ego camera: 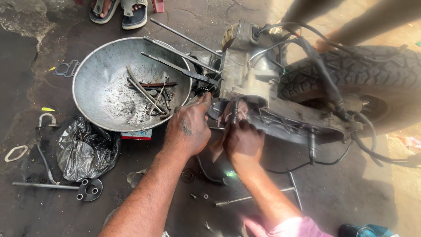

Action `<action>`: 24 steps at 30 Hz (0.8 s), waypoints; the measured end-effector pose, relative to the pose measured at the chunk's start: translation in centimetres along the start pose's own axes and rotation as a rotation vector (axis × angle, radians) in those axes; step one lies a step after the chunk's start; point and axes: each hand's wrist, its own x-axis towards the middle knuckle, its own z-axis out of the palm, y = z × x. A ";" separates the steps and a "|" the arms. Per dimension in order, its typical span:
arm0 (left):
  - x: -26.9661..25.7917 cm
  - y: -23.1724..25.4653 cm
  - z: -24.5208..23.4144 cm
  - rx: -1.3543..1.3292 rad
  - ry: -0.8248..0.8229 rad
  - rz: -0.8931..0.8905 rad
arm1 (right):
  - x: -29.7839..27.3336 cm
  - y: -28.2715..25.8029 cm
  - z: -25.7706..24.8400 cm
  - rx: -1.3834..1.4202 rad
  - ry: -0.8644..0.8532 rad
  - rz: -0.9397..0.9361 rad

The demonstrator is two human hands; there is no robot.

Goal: Repairing a motorcycle engine by adjusting internal components and the timing chain.

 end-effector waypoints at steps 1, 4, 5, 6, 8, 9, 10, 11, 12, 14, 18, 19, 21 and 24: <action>0.0 0.2 -0.2 0.001 0.004 0.001 | 0.3 -0.3 -0.4 0.001 0.004 -0.002; 0.0 0.6 -0.6 0.032 -0.020 -0.029 | 1.3 -1.2 -1.5 -0.014 -0.109 -0.012; 0.0 0.6 -0.5 0.035 -0.021 -0.023 | 1.7 -1.6 -1.7 0.050 -0.303 0.017; 0.0 0.5 -0.4 0.038 -0.021 -0.018 | 2.2 -1.9 -1.8 0.116 -0.495 0.048; 0.0 0.7 -0.5 0.035 -0.007 -0.011 | 2.6 -3.4 -3.5 0.300 -0.521 0.162; 0.0 0.7 -0.5 0.030 0.002 -0.012 | 2.7 -4.2 -4.4 0.482 -0.553 0.273; 0.0 0.7 -0.5 0.030 0.002 -0.012 | 2.2 -4.2 -3.0 0.483 -0.554 0.272; 0.1 0.6 -0.5 0.023 0.017 -0.004 | 1.8 -4.3 -1.6 0.781 -0.350 0.236; 0.2 0.6 -0.5 0.016 0.032 0.004 | 1.4 -4.3 -0.1 1.069 -0.133 0.194; 0.3 0.4 -0.3 0.014 0.035 0.004 | 0.7 -4.4 2.8 0.980 0.004 0.109; 0.6 -0.2 0.3 0.021 0.084 0.010 | 1.1 -3.6 -1.5 0.532 -0.523 0.369; 0.7 -0.2 0.4 0.020 0.081 0.011 | 1.1 -2.8 -1.9 0.531 -0.524 0.372; 0.7 -0.1 0.6 0.018 0.146 0.045 | 1.0 -1.3 -2.9 0.180 -0.650 0.239; 0.7 0.0 0.9 -0.002 0.190 0.070 | 2.2 0.3 -7.7 0.099 -0.561 0.117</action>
